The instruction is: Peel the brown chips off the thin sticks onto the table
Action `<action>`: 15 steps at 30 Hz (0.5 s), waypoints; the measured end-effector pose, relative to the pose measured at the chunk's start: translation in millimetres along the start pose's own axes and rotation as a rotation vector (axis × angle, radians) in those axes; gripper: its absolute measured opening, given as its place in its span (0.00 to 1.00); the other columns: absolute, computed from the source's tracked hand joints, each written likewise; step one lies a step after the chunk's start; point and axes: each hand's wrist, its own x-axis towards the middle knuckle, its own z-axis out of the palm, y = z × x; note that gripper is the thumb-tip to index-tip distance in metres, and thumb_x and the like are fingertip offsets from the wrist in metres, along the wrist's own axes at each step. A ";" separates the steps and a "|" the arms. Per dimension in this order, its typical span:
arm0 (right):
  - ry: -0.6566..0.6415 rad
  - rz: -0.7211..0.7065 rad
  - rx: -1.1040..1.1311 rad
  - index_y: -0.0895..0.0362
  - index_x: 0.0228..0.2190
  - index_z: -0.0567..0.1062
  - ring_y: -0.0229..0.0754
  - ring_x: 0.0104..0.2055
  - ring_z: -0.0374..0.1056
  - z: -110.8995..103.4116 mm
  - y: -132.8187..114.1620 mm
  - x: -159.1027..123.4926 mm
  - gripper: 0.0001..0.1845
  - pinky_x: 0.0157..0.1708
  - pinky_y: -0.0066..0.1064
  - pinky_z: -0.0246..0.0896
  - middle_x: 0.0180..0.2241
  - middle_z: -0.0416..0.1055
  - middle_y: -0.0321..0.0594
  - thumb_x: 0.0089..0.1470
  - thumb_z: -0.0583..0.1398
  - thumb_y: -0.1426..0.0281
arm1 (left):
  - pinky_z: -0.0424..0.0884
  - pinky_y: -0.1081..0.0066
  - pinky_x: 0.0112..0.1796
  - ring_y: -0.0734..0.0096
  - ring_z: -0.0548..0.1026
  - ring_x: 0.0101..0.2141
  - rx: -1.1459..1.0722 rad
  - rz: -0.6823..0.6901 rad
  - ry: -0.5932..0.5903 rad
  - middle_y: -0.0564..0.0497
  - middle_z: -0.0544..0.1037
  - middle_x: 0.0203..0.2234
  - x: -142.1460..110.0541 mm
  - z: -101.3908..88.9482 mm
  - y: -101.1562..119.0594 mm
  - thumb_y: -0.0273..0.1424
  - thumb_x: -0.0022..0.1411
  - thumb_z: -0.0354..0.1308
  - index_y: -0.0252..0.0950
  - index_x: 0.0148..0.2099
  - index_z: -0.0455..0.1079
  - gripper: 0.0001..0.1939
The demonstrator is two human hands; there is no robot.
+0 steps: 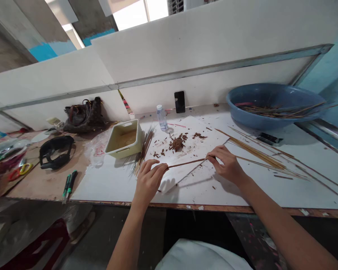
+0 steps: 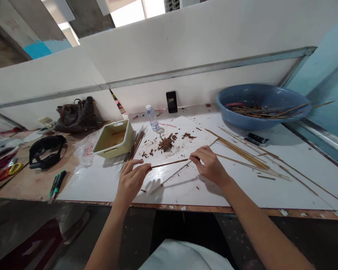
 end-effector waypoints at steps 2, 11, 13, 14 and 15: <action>-0.011 -0.034 -0.014 0.51 0.41 0.76 0.46 0.32 0.73 0.7 1.5 0.1 0.06 0.46 0.47 0.68 0.32 0.79 0.39 0.71 0.62 0.75 | 0.76 0.57 0.53 0.57 0.81 0.49 0.024 -0.001 -0.005 0.48 0.88 0.45 1.5 -0.9 0.4 0.26 0.77 0.64 0.43 0.58 0.78 0.12; -0.030 -0.033 -0.037 0.51 0.42 0.75 0.45 0.33 0.72 2.5 2.3 -0.2 0.07 0.48 0.47 0.68 0.33 0.79 0.38 0.71 0.62 0.76 | 0.74 0.58 0.48 0.57 0.75 0.43 0.081 -0.054 0.009 0.48 0.82 0.36 0.1 4.1 4.7 0.24 0.76 0.65 0.41 0.53 0.79 0.08; -0.035 -0.025 -0.030 0.51 0.41 0.76 0.45 0.33 0.73 2.2 2.1 0.3 0.06 0.49 0.47 0.67 0.33 0.79 0.38 0.72 0.62 0.75 | 0.73 0.58 0.48 0.58 0.74 0.43 0.076 -0.068 0.027 0.48 0.82 0.36 -0.5 5.6 5.1 0.24 0.76 0.65 0.41 0.53 0.79 0.08; -0.041 -0.020 -0.030 0.51 0.41 0.76 0.45 0.33 0.73 2.0 2.3 0.4 0.06 0.49 0.47 0.67 0.33 0.80 0.39 0.72 0.61 0.75 | 0.73 0.58 0.48 0.58 0.74 0.43 0.079 -0.073 0.030 0.49 0.82 0.36 -0.6 6.1 5.2 0.24 0.76 0.65 0.41 0.53 0.79 0.08; -0.053 -0.011 -0.034 0.51 0.41 0.76 0.46 0.33 0.74 1.7 2.7 0.3 0.06 0.50 0.47 0.67 0.33 0.80 0.39 0.73 0.61 0.74 | 0.72 0.57 0.48 0.58 0.74 0.43 0.084 -0.072 0.028 0.49 0.82 0.36 -0.6 6.5 5.3 0.25 0.76 0.65 0.41 0.53 0.79 0.08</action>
